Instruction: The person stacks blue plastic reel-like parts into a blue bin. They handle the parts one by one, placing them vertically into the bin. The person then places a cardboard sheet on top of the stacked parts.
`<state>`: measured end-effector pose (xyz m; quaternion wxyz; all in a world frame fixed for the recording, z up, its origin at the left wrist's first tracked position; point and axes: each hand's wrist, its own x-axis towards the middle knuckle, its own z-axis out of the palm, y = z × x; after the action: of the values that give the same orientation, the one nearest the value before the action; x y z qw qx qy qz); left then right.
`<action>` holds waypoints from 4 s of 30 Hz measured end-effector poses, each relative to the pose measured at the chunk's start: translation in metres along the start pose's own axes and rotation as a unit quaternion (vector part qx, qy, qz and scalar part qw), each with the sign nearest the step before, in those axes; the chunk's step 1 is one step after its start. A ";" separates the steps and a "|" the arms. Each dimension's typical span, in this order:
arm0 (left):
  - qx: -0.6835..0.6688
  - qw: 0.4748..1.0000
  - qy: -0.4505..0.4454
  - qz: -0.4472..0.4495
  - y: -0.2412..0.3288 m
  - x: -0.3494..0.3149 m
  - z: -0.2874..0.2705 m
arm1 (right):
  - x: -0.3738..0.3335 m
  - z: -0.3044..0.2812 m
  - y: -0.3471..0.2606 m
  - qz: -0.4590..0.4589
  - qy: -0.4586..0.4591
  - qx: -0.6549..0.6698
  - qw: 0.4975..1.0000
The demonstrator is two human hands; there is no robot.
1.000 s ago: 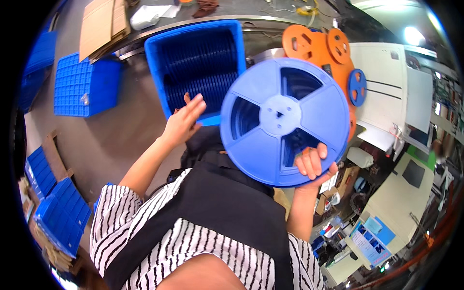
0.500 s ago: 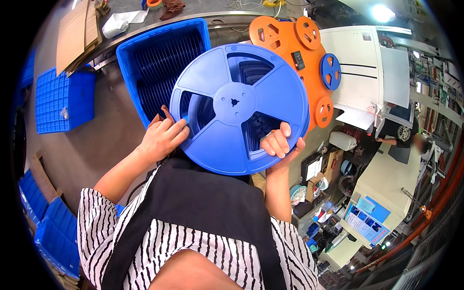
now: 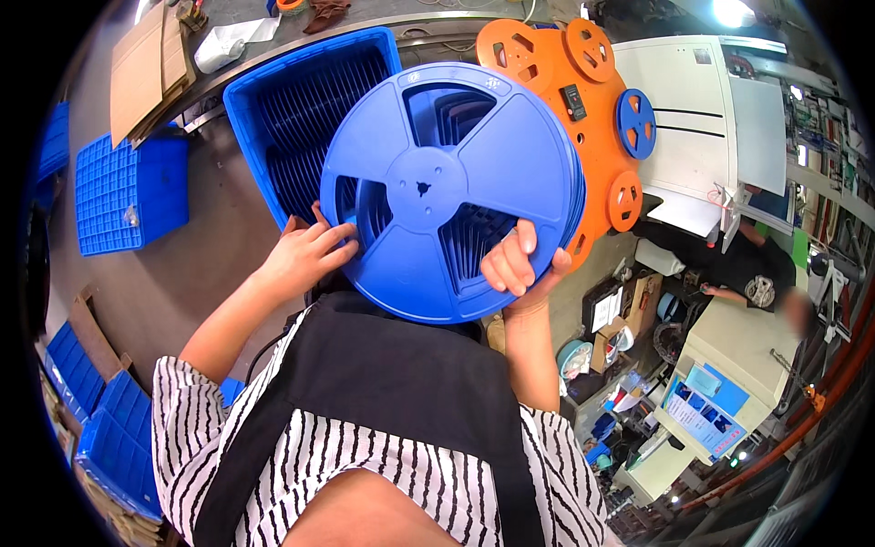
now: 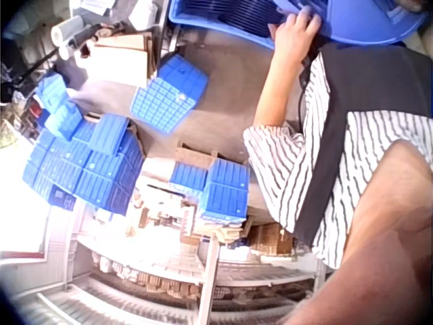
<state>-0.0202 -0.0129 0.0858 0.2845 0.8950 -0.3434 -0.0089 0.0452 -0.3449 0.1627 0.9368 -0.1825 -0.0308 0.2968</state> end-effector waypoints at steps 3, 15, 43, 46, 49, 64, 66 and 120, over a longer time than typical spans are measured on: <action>-0.201 0.974 0.075 -0.068 -0.009 -0.006 -0.007 | -0.003 0.001 0.002 0.026 -0.058 -0.023 0.998; -0.396 0.852 0.178 -0.293 0.016 0.105 -0.014 | 0.004 0.022 0.022 0.088 -0.021 -0.062 0.994; -0.338 0.877 0.243 -0.240 0.018 0.109 0.020 | -0.009 0.028 0.031 0.088 0.001 -0.109 0.990; -0.376 0.865 0.224 -0.245 0.020 0.105 0.015 | -0.015 0.025 0.031 0.087 0.000 -0.088 0.992; -0.401 0.862 0.198 -0.238 0.023 0.104 0.002 | -0.016 0.025 0.029 0.083 -0.007 -0.087 0.993; -0.381 0.870 0.201 -0.240 0.016 0.111 0.014 | -0.011 0.027 0.029 0.090 0.019 -0.094 0.991; -0.353 0.880 0.220 -0.231 0.013 0.112 0.023 | -0.009 0.030 0.031 0.100 0.020 -0.097 0.990; -0.069 0.958 0.017 -0.277 0.017 0.235 0.206 | -0.213 -0.061 -0.170 -0.265 -0.009 0.001 0.964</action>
<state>0.1052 -0.2721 -0.0366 0.3378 0.9332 -0.0760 -0.0961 -0.0271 -0.6138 0.1775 0.9819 -0.1637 -0.0862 0.0396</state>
